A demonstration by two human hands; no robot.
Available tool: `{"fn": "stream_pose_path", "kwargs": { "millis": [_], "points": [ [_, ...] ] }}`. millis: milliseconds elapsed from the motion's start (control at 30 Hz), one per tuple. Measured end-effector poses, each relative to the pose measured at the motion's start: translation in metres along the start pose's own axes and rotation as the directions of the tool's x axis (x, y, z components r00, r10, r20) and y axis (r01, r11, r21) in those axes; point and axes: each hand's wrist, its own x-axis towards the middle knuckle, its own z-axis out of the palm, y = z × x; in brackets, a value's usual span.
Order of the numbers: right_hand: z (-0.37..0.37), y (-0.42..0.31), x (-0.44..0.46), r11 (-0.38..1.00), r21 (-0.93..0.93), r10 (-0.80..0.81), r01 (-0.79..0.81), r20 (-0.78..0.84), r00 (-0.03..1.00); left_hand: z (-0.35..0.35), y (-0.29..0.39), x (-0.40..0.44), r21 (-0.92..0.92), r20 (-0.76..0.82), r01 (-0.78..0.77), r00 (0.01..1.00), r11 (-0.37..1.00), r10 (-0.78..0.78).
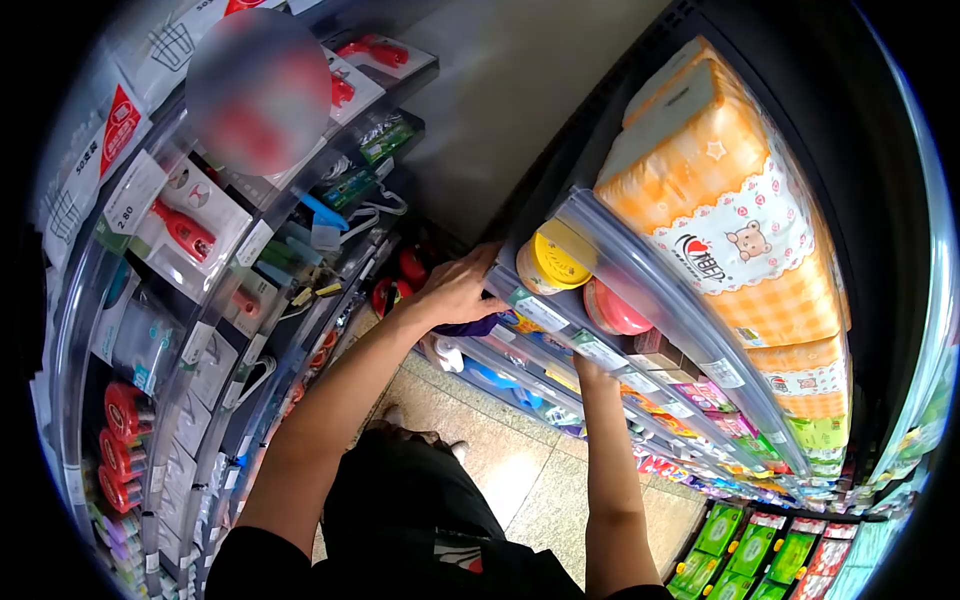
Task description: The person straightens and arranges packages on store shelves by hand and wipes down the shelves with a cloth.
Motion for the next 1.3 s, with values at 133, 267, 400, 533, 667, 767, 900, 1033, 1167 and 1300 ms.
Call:
{"fn": "stream_pose_path", "kwargs": {
  "millis": [133, 267, 400, 533, 667, 767, 900, 1033, 1167, 1300],
  "points": [
    [-0.014, -0.001, 0.008, 0.994, -0.063, -0.088, 0.087, -0.016, 0.996, -0.004, 0.007, -0.002, 0.009, 0.003, 0.048, 0.999, 0.999, -0.048],
    [-0.003, 0.020, -0.018, 0.998, 0.067, 0.000, -0.010, 0.152, 0.988, -0.001, -0.004, 0.004, -0.053, -0.015, -0.036, 0.999, 0.998, 0.035],
    [-0.005, 0.018, -0.019, 1.000, 0.011, 0.007, -0.010, 0.219, 0.976, 0.004, -0.019, 0.017, -0.068, -0.032, -0.058, 0.998, 0.996, 0.056],
    [-0.011, 0.014, -0.018, 0.999, -0.043, 0.017, -0.007, 0.238, 0.971, -0.004, -0.025, 0.027, -0.210, 0.024, -0.045, 0.998, 0.977, 0.051],
    [-0.024, 0.006, -0.014, 0.997, -0.060, 0.074, -0.056, 0.374, 0.925, -0.023, -0.007, 0.022, -0.223, 0.132, 0.074, 0.990, 0.972, -0.045],
    [-0.028, 0.016, -0.032, 0.996, -0.071, 0.090, -0.063, 0.515, 0.852, -0.020, -0.015, 0.022, -0.247, 0.155, 0.039, 0.988, 0.968, 0.000],
    [-0.033, 0.028, -0.042, 0.988, 0.020, 0.128, -0.150, 0.418, 0.900, -0.026, -0.012, 0.022, -0.203, 0.238, 0.005, 0.970, 0.979, 0.044],
    [-0.044, 0.018, -0.022, 0.969, -0.111, 0.237, -0.220, 0.671, 0.702, -0.019, -0.022, 0.027, -0.224, 0.229, -0.131, 0.956, 0.966, 0.183],
    [-0.036, 0.025, -0.032, 0.969, -0.165, 0.247, -0.184, 0.624, 0.741, -0.025, -0.014, 0.023, -0.105, 0.191, -0.113, 0.973, 0.988, 0.132],
    [0.002, 0.079, -0.089, 0.445, -0.614, -0.332, 0.652, 0.564, 0.756, -0.035, -0.012, 0.016, -0.151, 0.111, 0.050, 0.993, 0.987, -0.034]
  ]
}}
